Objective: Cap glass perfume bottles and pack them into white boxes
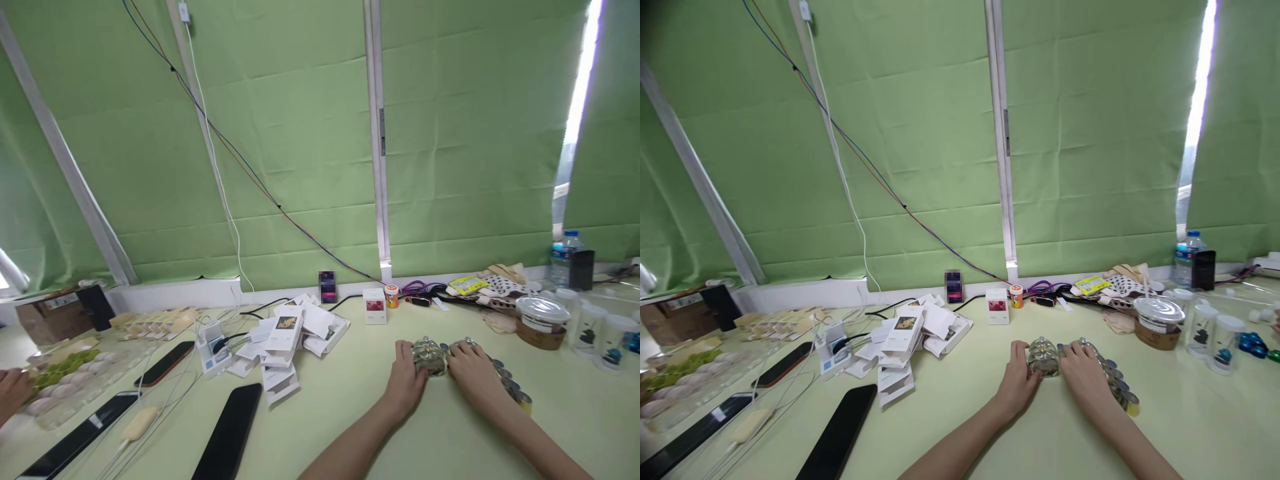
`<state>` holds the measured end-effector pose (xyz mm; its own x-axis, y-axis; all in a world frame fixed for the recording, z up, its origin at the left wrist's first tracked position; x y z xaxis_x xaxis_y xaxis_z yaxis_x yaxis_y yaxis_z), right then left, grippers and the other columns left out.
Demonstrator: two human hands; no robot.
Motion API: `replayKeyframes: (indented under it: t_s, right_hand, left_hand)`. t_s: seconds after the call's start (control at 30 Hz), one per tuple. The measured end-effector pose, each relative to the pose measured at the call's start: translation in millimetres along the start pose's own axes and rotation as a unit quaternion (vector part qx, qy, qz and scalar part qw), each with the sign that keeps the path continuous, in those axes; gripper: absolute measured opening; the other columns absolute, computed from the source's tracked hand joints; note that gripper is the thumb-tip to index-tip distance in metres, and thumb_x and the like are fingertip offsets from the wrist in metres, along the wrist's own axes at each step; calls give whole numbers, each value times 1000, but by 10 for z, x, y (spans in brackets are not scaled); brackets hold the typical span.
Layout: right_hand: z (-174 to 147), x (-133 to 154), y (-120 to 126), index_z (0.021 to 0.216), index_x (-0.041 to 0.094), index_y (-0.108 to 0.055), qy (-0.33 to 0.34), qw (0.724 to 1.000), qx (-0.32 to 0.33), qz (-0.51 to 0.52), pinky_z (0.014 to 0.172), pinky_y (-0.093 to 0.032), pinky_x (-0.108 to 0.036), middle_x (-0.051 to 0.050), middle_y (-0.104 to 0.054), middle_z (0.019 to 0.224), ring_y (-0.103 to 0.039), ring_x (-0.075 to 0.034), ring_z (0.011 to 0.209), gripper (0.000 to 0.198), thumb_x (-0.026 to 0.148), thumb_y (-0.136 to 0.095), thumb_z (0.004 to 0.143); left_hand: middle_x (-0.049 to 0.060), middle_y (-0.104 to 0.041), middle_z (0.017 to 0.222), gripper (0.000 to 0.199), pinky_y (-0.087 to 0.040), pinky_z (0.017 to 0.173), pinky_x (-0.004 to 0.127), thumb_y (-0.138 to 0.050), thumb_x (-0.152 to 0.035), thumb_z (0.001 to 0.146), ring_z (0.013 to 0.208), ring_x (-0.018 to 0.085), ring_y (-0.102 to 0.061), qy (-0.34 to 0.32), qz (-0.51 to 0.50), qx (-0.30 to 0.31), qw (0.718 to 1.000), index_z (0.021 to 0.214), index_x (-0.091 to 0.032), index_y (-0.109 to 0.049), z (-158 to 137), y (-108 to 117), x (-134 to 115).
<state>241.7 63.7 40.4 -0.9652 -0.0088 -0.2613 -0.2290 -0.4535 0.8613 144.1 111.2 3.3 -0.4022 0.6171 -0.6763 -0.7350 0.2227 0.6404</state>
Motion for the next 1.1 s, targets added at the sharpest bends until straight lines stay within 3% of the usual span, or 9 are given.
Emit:
replayKeyframes:
  t_s: [0.17,0.3,0.43,0.6,0.7,0.83,0.93,1.1]
  right_hand:
    - [109,-16,20,74,15,-73,3,1000,17,-5,71,-37,-37,-13,-72,86,-62,-30,89,24,-1,-56,79]
    - [157,-21,13,74,13,-73,-1,1000,27,-6,68,-38,-35,-14,-73,83,-64,-30,86,24,-2,-56,78]
    - [156,-39,11,80,14,-72,-8,1000,25,-6,65,-38,-31,-13,-73,79,-66,-28,83,25,-5,-56,77]
    - [178,-47,169,81,16,-69,-6,1000,-3,13,65,-39,-32,-11,-70,85,-64,-28,84,30,-8,-52,76]
    - [215,-15,317,88,17,-68,-3,999,-27,37,68,-40,-33,-11,-69,92,-61,-28,86,29,-4,-49,80]
    - [314,77,404,91,18,-67,-3,995,-49,87,71,-41,-34,-9,-68,93,-60,-26,86,29,-2,-49,81]
    - [434,162,391,90,19,-66,-3,988,-56,145,72,-41,-33,-8,-67,93,-60,-25,85,29,0,-45,84]
    - [627,313,296,88,21,-63,-23,959,-32,280,73,-45,-30,-7,-66,91,-63,-21,85,29,12,-36,94]
  left_hand:
    - [10,-39,123,50,-44,86,35,-62,-25,79,97,22,-53,4,-28,-28,999,121,-19,-37,-20,84,-3]
    - [10,-42,123,35,-42,91,35,-49,-34,89,102,21,-51,3,-43,-133,990,120,-20,-40,-61,412,51]
    - [11,-41,123,33,-37,97,35,-47,-24,88,111,21,-47,58,-27,-210,976,119,-19,-37,38,726,327]
    - [15,-37,131,62,-26,108,41,-65,-12,70,131,28,-32,166,-3,-261,951,124,-15,-35,487,913,792]
    - [19,-37,135,71,-26,107,47,-74,-16,67,132,34,-31,233,2,-261,937,127,-11,-37,792,947,1064]
    - [10,-54,122,36,-46,91,46,-60,-30,87,108,25,-55,256,-4,-217,942,118,-15,-53,1045,958,1335]
    - [7,-60,112,28,-51,83,41,-56,-31,90,95,20,-60,238,-1,-191,952,112,-15,-57,1054,997,1440]
    - [3,-65,99,31,-48,82,33,-68,-16,73,91,20,-60,168,-2,-154,974,103,-17,-57,793,1019,1309]
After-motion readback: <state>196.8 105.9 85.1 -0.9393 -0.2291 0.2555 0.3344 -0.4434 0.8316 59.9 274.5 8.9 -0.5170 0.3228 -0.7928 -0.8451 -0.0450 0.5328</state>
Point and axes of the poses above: each hand's wrist, its own z-axis towards the middle knuckle, its own y-axis out of the back of the hand, x = y × z, the point moved 10 cm from there along z, towards the middle knuckle
